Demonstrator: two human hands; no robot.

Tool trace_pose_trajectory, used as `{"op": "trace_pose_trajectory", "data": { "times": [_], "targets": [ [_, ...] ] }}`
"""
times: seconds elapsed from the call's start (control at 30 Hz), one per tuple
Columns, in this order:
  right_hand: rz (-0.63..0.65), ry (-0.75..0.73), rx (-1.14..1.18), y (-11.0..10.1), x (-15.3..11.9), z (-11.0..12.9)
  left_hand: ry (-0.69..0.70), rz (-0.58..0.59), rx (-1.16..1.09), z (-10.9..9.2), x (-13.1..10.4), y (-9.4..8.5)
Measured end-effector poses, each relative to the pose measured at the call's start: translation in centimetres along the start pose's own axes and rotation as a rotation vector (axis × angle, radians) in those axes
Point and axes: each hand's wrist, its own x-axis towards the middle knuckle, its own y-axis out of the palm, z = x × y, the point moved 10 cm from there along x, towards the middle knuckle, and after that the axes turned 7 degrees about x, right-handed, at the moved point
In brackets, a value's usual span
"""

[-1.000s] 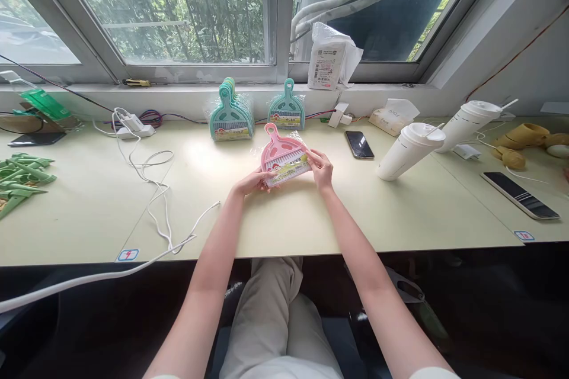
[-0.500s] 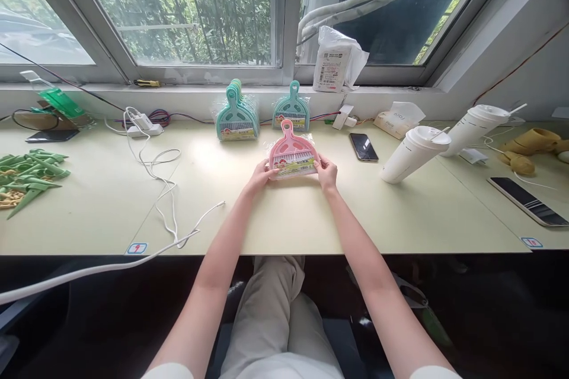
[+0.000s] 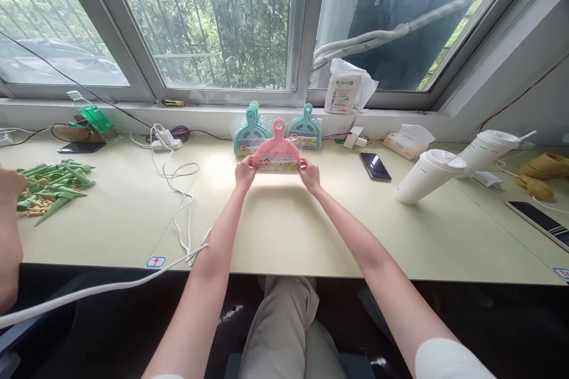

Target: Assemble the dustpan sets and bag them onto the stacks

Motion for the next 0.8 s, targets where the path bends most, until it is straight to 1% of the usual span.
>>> {"op": "trace_pose_trajectory", "data": {
  "times": [0.07,0.13,0.2,0.3,0.4,0.47,0.53,0.6,0.7,0.77,0.8],
  "targets": [
    [0.090,-0.018,-0.115,3.8,1.5,1.4,-0.034,-0.049,0.059,2.4,1.6,-1.8],
    [0.152,-0.018,-0.254,7.3,2.7,2.4,-0.068,-0.086,0.111,4.7,2.9,-3.2],
    [0.212,-0.030,-0.395,10.4,3.5,3.2,-0.101,-0.086,0.170,6.7,4.0,-3.7],
    [0.237,-0.054,-0.527,13.4,4.6,3.5,-0.125,-0.124,0.255,8.9,5.4,-4.0],
    [0.230,-0.050,-0.547,15.2,5.7,2.7,-0.090,-0.198,0.297,9.8,7.3,-3.8],
    [0.203,-0.035,-0.517,15.8,6.6,1.8,-0.044,-0.244,0.300,10.1,8.6,-3.4],
    [0.164,-0.035,-0.486,16.3,7.5,0.9,-0.022,-0.259,0.286,10.7,9.8,-2.7],
    [0.122,-0.059,-0.479,16.6,8.2,0.4,-0.048,-0.212,0.264,11.8,10.7,-1.6],
    [0.084,-0.096,-0.533,16.8,8.9,0.1,-0.097,-0.070,0.249,13.2,11.4,0.3],
    [0.074,-0.113,-0.593,16.8,9.1,0.1,-0.091,-0.013,0.280,13.2,11.3,1.0],
    [0.070,-0.114,-0.622,16.7,9.1,0.1,-0.087,-0.020,0.312,13.1,11.2,0.9]
  ]
}}
